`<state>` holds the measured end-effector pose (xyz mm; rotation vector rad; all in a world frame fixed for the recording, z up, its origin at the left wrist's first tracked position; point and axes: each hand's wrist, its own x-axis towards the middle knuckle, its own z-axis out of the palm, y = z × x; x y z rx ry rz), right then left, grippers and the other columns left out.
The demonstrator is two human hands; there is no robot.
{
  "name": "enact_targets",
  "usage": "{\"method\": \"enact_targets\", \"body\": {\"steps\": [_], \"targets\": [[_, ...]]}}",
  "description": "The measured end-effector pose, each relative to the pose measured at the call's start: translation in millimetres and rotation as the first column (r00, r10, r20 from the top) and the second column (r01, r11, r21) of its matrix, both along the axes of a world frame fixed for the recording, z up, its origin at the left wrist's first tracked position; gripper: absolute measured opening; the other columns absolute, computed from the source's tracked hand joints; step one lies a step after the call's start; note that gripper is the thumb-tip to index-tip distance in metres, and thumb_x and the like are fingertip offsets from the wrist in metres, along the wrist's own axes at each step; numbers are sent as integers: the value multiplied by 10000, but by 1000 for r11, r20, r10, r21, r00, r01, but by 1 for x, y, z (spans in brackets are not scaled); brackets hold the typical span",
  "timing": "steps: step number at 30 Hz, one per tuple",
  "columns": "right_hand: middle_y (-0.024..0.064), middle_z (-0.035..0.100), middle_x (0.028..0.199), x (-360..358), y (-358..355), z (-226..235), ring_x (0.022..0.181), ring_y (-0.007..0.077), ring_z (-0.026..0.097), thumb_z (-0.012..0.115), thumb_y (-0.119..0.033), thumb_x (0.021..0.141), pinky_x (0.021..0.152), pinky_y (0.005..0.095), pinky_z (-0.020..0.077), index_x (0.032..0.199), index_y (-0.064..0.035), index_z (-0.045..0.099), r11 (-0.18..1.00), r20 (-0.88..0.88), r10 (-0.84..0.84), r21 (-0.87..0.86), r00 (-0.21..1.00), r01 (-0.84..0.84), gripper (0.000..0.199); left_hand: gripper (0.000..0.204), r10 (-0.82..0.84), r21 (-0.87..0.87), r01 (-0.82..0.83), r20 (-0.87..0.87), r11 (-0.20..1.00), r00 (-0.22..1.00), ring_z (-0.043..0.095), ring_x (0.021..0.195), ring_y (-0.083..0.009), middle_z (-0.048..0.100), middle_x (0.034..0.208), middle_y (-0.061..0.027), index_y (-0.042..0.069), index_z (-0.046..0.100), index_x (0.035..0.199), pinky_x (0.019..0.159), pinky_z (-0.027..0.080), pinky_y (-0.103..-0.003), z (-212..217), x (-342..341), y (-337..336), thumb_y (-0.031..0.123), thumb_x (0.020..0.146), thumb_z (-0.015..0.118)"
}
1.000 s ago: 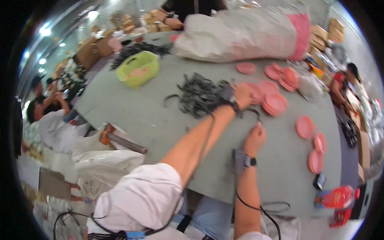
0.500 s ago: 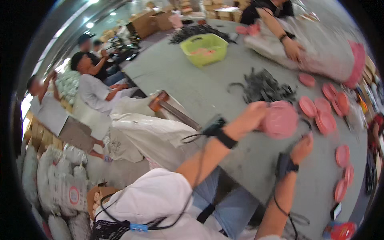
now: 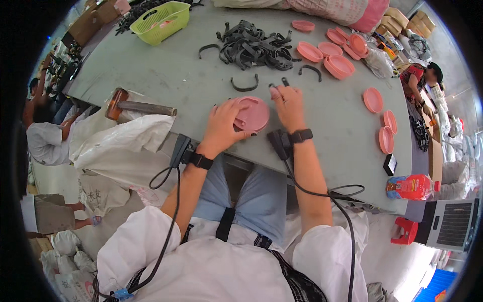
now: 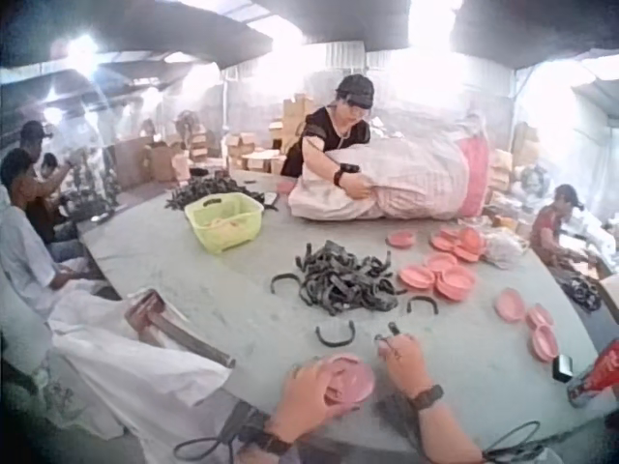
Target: Assembling pink plastic respirator or mask components with rubber seals.
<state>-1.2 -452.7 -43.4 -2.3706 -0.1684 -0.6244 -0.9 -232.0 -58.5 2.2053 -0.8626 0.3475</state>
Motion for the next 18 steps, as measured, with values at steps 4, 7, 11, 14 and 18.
{"method": "enact_targets", "body": {"steps": [4, 7, 11, 14, 18], "targets": [[29, 518, 702, -43, 35, 13, 796, 213, 526, 628, -265, 824, 849, 404, 352, 759, -109, 610, 892, 109, 206, -430, 972, -141, 170, 751, 11, -5, -11, -47, 1000, 999, 428, 1199, -272, 492, 1255, -88, 122, 468, 1220, 995, 297, -482, -7, 0, 1, 400, 604, 795], [20, 541, 774, -58, 53, 23, 861, 199, 516, 650, -288, 791, 855, 410, 353, 759, -121, 618, 819, 39, 282, -529, 959, -220, 173, 711, 9, 26, -9, -17, 1000, 1000, 432, 1199, -272, 498, 1244, -89, 112, 498, 1144, 996, 301, -498, -12, 4, 1, 395, 568, 803], [20, 555, 841, -48, 52, 27, 901, 198, 512, 660, -320, 780, 861, 403, 355, 763, -129, 622, 804, 13, 251, -560, 968, -201, 195, 636, -8, 32, 9, -18, 999, 1000, 437, 1196, -274, 511, 1228, -92, 101, 525, 1061, 1000, 301, -510, -10, 5, 5, 364, 554, 806], [24, 564, 855, -40, 50, 34, 906, 199, 520, 660, -341, 776, 850, 391, 359, 797, -130, 625, 800, -110, 244, -539, 964, -264, 214, 550, -27, -2, 27, -51, 1000, 998, 442, 1191, -284, 518, 1218, -101, 92, 549, 984, 1002, 297, -511, -10, 8, 7, 332, 560, 804], [31, 571, 850, -32, 51, 35, 887, 207, 528, 630, -347, 801, 820, 372, 364, 866, -117, 615, 700, -125, 307, -642, 943, -313, 240, 453, -136, -141, 130, -38, 981, 990, 511, 1080, -286, 573, 1108, -94, 88, 580, 901, 927, 354, -458, -10, 17, 18, 291, 563, 803]]}}
